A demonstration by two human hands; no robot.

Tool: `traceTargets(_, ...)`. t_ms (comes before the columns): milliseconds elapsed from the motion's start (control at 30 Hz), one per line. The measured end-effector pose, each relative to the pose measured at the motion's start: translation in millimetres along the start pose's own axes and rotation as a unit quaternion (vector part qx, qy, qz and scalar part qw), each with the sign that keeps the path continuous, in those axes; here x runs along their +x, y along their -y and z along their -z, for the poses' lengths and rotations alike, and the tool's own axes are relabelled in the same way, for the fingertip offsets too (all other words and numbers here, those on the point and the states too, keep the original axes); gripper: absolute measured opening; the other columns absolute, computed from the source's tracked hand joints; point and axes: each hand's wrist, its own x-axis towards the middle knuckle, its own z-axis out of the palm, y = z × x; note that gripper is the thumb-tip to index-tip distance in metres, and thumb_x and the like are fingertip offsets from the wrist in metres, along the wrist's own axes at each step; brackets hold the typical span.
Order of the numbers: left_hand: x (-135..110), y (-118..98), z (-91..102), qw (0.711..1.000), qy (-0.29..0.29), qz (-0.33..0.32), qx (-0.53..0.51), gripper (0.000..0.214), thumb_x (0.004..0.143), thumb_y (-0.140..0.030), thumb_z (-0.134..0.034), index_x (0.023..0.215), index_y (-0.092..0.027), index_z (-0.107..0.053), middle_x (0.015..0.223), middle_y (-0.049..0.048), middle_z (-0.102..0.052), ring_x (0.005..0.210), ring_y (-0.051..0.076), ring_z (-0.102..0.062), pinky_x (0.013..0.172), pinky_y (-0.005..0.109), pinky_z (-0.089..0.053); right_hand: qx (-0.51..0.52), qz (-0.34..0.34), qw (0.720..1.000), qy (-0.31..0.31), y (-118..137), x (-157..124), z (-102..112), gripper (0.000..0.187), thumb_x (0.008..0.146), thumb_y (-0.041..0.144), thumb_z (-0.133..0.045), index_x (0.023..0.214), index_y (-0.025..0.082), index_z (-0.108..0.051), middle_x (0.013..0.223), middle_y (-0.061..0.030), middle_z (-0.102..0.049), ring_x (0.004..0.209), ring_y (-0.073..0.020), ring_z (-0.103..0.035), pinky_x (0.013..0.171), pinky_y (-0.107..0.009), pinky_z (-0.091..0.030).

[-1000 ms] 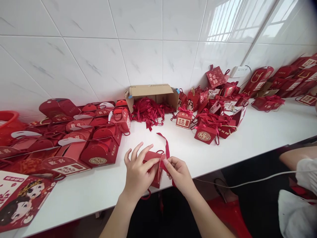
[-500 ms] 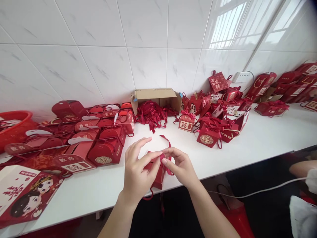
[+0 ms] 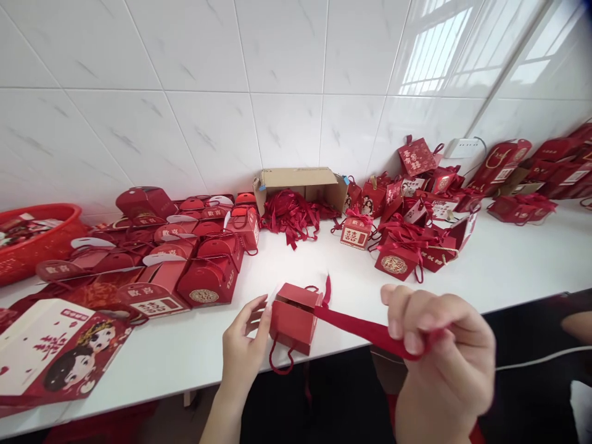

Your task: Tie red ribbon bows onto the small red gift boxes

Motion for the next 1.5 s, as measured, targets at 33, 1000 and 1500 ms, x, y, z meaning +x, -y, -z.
traceTargets(33, -1.0, -0.2, -0.8, 1.000, -0.002, 0.005, -0.007, 0.041, 0.079, -0.047, -0.061, 0.109, -0.019, -0.063, 0.106, 0.0094, -0.067, 0.090, 0.022, -0.067, 0.074, 0.031, -0.058, -0.017, -0.030, 0.999, 0.008, -6.3, 2.7, -3.7, 0.008, 0.089, 0.023, -0.055, 0.085, 0.022, -0.063, 0.059, 0.0017, -0.055, 0.058, -0.0129, -0.051, 0.060, -0.029, -0.042)
traceTargets(1000, -17.0, -5.4, -8.3, 0.996, -0.024, 0.002, -0.088, 0.037, 0.079, -0.041, -0.061, 0.108, -0.020, -0.054, 0.097, 0.0073, -0.061, 0.077, 0.016, -0.065, 0.060, 0.023, -0.055, -0.353, -0.223, 0.847, 0.329, -109.2, 5.5, -38.5, 0.026, 0.092, 0.022, -0.040, 0.066, 0.020, -0.040, 0.067, 0.0024, -0.051, 0.062, -0.0124, -0.047, 0.059, -0.025, -0.033)
traceTargets(1500, -20.2, -3.7, -4.7, 0.993, 0.052, 0.009, -0.107, 0.030, 0.082, -0.043, -0.056, 0.100, -0.019, -0.059, 0.101, 0.0077, -0.062, 0.091, 0.020, -0.061, 0.068, 0.028, -0.056, -0.317, -0.226, 0.854, 0.346, -110.1, 7.4, -37.8, 0.023, 0.093, 0.022, -0.040, 0.071, 0.021, -0.047, 0.072, 0.0022, -0.053, 0.072, -0.0137, -0.050, 0.067, -0.027, -0.037)
